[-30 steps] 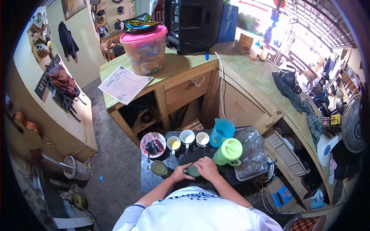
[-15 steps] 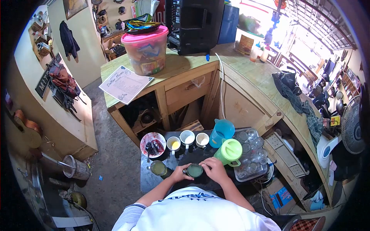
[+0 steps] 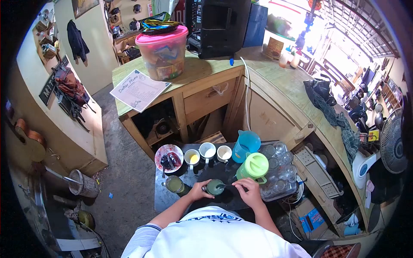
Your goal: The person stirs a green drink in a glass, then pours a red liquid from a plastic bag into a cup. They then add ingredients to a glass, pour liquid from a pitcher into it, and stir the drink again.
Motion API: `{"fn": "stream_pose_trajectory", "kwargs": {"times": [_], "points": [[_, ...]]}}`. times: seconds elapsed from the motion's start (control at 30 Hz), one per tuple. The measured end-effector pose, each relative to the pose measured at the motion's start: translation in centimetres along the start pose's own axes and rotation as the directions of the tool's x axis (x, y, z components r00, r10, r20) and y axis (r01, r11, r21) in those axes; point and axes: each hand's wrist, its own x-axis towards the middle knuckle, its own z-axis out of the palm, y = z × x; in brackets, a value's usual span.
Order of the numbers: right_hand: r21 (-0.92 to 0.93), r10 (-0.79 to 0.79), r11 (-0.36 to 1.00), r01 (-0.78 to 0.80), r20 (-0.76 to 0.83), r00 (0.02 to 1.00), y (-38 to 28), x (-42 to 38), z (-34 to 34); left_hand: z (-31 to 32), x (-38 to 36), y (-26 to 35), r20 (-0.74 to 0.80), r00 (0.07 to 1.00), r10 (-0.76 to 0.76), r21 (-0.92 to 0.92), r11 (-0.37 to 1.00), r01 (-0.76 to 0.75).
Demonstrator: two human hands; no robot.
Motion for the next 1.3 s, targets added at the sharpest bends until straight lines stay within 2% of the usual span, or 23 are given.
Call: {"fn": "stream_pose_trajectory", "kwargs": {"times": [0.07,0.13,0.17,0.23,0.3,0.37,0.4,0.47,0.57,0.63,0.8,1.03,1.1,1.13,1.2,1.3], "points": [[0.005,-0.017,1.0,0.017,0.003,1.0,-0.1,-0.1,0.2,0.0,-0.1,0.0,-0.007,1.0,0.006,-0.016,1.0,-0.006],[0.161,0.199,0.97,-0.184,-0.084,0.976,-0.5,-0.2,0.3,0.1,-0.3,-0.2,-0.011,1.0,-0.014,-0.003,1.0,0.014],[0.161,0.201,0.969,-0.187,-0.079,0.976,0.1,-0.4,0.5,0.2,-0.5,-0.4,-0.012,0.999,-0.031,0.009,0.999,0.031],[0.495,0.338,0.837,-0.234,-0.13,0.932,1.4,-0.4,1.2,-0.3,-1.6,1.1,-0.02,0.998,-0.053,0.018,0.998,0.053],[0.521,0.398,0.799,-0.3,-0.083,0.914,1.4,-0.6,1.0,-0.8,-2.7,1.5,-0.029,0.997,-0.075,0.027,0.997,0.076],[0.747,0.54,0.536,-0.392,0.052,0.84,2.3,-0.7,1.3,-1.1,-4.2,0.8,-0.02,0.998,-0.058,0.009,0.998,0.059],[0.748,0.541,0.535,-0.394,0.056,0.839,2.2,-0.7,1.4,-1.2,-5.1,0.3,-0.039,0.998,-0.059,0.007,0.998,0.059],[0.842,0.622,0.31,-0.442,0.172,0.764,1.9,-0.6,1.6,-1.5,-7.0,-0.5,-0.061,0.995,-0.082,-0.016,0.997,0.082],[0.844,0.643,0.265,-0.466,0.205,0.737,1.7,-0.6,2.0,-2.5,-9.6,-1.1,-0.116,0.992,-0.059,-0.046,0.997,0.055],[0.838,0.644,0.254,-0.483,0.226,0.731,1.7,-0.5,2.3,-3.5,-11.6,-0.2,-0.121,0.973,-0.196,-0.034,0.981,0.193],[0.814,0.635,0.247,-0.526,0.274,0.722,2.0,-0.2,3.0,-5.8,-15.1,-1.1,-0.202,0.955,-0.216,-0.011,0.976,0.219],[0.8,0.62,0.217,-0.559,0.329,0.712,1.4,0.4,3.6,-7.7,-16.3,-1.1,-0.196,0.928,-0.316,-0.017,0.948,0.319],[0.797,0.622,0.221,-0.562,0.328,0.711,1.4,0.4,3.5,-7.5,-16.1,-1.3,-0.302,0.933,-0.193,0.13,0.962,0.241],[0.798,0.623,0.218,-0.561,0.329,0.71,1.5,0.4,3.5,-7.5,-16.1,-0.9,-0.301,0.934,-0.193,0.131,0.962,0.241],[0.801,0.626,0.214,-0.559,0.327,0.708,1.9,0.2,3.5,-7.5,-16.4,0.4,-0.41,0.876,-0.253,0.165,0.924,0.344],[0.795,0.64,0.206,-0.57,0.331,0.693,2.3,0.1,3.1,-9.0,-17.0,0.7,-0.318,0.902,-0.292,0.115,0.932,0.342]]}}
